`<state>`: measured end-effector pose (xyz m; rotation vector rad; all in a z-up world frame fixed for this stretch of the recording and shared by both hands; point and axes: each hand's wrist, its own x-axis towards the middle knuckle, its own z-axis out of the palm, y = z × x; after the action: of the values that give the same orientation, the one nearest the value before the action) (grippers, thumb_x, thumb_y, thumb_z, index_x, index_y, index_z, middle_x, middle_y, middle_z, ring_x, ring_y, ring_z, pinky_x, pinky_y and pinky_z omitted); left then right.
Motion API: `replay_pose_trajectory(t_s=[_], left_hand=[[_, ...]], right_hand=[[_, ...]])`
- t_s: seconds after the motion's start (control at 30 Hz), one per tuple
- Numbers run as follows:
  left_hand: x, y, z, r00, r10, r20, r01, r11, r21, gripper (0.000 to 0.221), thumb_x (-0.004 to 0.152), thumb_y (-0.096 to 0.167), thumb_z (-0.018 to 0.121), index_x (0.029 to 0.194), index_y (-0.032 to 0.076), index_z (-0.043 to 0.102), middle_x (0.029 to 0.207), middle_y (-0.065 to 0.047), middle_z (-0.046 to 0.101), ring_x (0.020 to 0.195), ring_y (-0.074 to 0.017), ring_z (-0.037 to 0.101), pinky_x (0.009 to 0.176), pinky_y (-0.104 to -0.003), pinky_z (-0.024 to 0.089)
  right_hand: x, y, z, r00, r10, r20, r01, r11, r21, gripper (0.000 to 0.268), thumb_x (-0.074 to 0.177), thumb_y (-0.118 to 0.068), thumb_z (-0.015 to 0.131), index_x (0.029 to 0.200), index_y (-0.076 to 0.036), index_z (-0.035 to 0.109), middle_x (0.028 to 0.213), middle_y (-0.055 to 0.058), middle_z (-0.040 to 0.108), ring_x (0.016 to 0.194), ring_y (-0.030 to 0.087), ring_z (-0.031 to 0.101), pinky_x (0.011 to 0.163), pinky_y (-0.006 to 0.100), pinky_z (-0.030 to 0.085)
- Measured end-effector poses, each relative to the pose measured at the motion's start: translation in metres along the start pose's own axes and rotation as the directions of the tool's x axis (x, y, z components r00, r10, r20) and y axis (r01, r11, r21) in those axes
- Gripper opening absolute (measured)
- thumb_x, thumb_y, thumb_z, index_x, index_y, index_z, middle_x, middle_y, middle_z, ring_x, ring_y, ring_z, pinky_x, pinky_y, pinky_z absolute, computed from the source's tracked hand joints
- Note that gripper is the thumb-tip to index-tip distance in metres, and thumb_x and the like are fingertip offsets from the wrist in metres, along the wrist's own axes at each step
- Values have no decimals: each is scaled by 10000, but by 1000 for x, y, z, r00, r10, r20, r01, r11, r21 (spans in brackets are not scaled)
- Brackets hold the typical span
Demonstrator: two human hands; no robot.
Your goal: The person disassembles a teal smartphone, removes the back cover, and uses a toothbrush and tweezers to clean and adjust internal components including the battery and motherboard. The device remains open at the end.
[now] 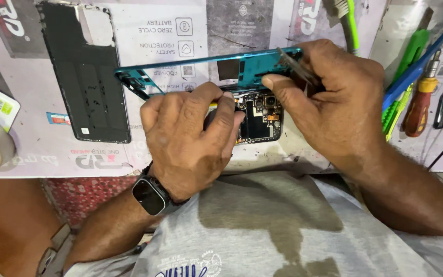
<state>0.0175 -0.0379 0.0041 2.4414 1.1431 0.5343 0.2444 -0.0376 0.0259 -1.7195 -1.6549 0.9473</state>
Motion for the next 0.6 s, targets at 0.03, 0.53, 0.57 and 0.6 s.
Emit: replay_pose_trajectory(t_s=[0.03, 0.53, 0.57, 0.6], left_hand=[[0, 1, 1, 1000, -7, 2, 7, 1000, 15, 301, 1005, 245, 858, 1221, 87, 721, 1296, -43, 596, 1063, -219, 567, 1008, -444, 356], [-10, 9, 7, 994, -113, -4, 113, 992, 59, 335, 991, 273, 829, 1277, 125, 737, 1306, -26, 625, 1176, -238, 547, 1019, -485, 281], [-10, 9, 6, 993, -115, -6, 115, 992, 59, 329, 1002, 281, 839, 1274, 127, 737, 1305, -26, 624, 1183, -239, 544, 1021, -485, 282], [-10, 9, 6, 993, -115, -10, 116, 992, 58, 324, 1012, 289, 849, 1272, 129, 738, 1305, -27, 623, 1191, -240, 541, 1023, -486, 282]], right_hand=[[-1, 0, -1, 1000, -7, -3, 7, 1000, -1, 206, 981, -10, 813, 985, 61, 619, 754, 61, 589, 640, 88, 521, 552, 261, 412], [0, -5, 1, 998, -61, -34, 60, 998, -19, 303, 900, -21, 865, 1063, 81, 630, 830, 92, 536, 706, 150, 506, 607, 308, 419], [-1, -6, 0, 988, -149, -31, 146, 985, -87, 324, 914, -11, 884, 1095, 93, 637, 875, 119, 528, 757, 176, 514, 652, 328, 430], [-1, -6, 0, 988, -155, -31, 151, 983, -100, 303, 921, 8, 867, 1091, 97, 634, 900, 120, 533, 779, 173, 525, 664, 323, 435]])
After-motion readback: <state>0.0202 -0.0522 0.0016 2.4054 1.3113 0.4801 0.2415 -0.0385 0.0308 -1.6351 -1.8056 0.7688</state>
